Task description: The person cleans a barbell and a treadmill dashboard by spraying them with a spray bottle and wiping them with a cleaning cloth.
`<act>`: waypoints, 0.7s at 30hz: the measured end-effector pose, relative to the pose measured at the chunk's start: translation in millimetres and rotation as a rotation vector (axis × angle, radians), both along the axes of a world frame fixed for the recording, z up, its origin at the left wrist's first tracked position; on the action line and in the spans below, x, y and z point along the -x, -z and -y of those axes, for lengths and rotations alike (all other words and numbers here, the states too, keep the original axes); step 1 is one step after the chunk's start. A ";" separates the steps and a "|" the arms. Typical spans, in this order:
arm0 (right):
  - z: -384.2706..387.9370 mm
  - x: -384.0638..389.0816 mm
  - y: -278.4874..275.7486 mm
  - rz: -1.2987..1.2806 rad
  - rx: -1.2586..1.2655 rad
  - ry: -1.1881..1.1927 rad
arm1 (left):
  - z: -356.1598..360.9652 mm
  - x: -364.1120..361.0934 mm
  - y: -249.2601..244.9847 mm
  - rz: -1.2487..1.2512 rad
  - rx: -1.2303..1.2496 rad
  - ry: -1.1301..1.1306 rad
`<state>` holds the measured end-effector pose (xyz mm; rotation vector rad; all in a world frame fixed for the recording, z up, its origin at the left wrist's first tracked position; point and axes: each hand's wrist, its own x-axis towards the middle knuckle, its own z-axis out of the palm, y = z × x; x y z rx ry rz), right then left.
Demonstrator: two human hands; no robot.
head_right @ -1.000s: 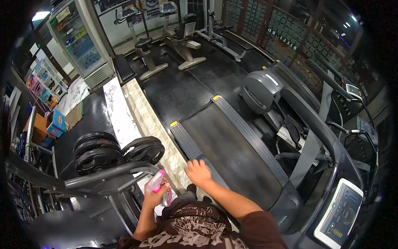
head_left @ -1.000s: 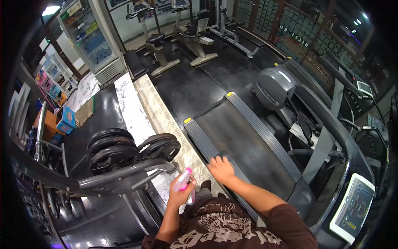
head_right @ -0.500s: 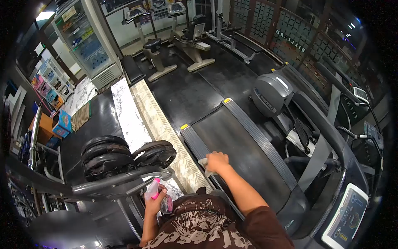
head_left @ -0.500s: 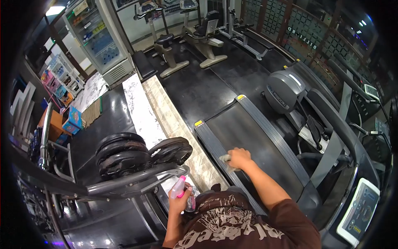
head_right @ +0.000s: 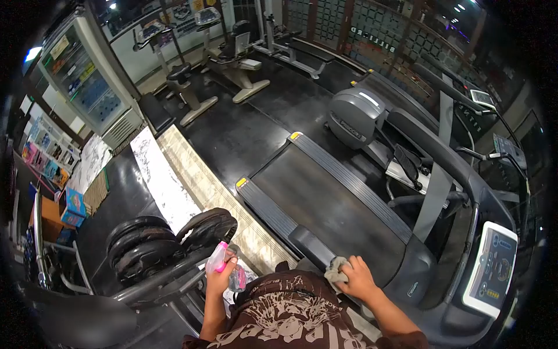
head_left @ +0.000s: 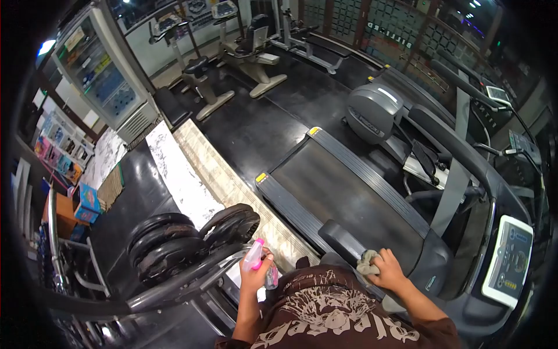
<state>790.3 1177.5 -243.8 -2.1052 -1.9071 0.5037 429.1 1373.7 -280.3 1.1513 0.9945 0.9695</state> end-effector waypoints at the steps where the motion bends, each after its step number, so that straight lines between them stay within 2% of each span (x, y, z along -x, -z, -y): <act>1: -8.9 3.8 5.9 0.026 -0.026 0.009 | -2.7 0.7 1.1 -0.008 0.005 0.014; 5: -79.6 21.4 16.8 0.014 -0.102 -0.109 | -8.8 1.7 0.0 0.060 0.027 0.010; 6: -101.8 29.6 22.5 0.019 -0.125 -0.131 | -9.7 -2.5 -5.3 0.121 0.030 -0.048; 8: -145.2 44.9 23.6 0.089 -0.007 -0.207 | -8.0 -2.6 -3.6 0.121 0.008 -0.080; 13: -211.5 68.1 48.4 0.103 0.038 -0.029 | 4.4 -2.5 2.1 0.113 0.046 -0.116; 16: -230.6 74.3 57.2 0.165 0.280 0.063 | 18.6 -11.6 0.0 0.096 0.028 -0.096; 19: -209.1 66.5 42.3 0.158 0.159 -0.021 | 31.7 -15.4 -4.0 0.055 0.009 -0.063; 21: -175.1 51.5 27.5 0.058 0.051 0.028 | 41.9 -13.7 4.0 0.041 -0.010 -0.035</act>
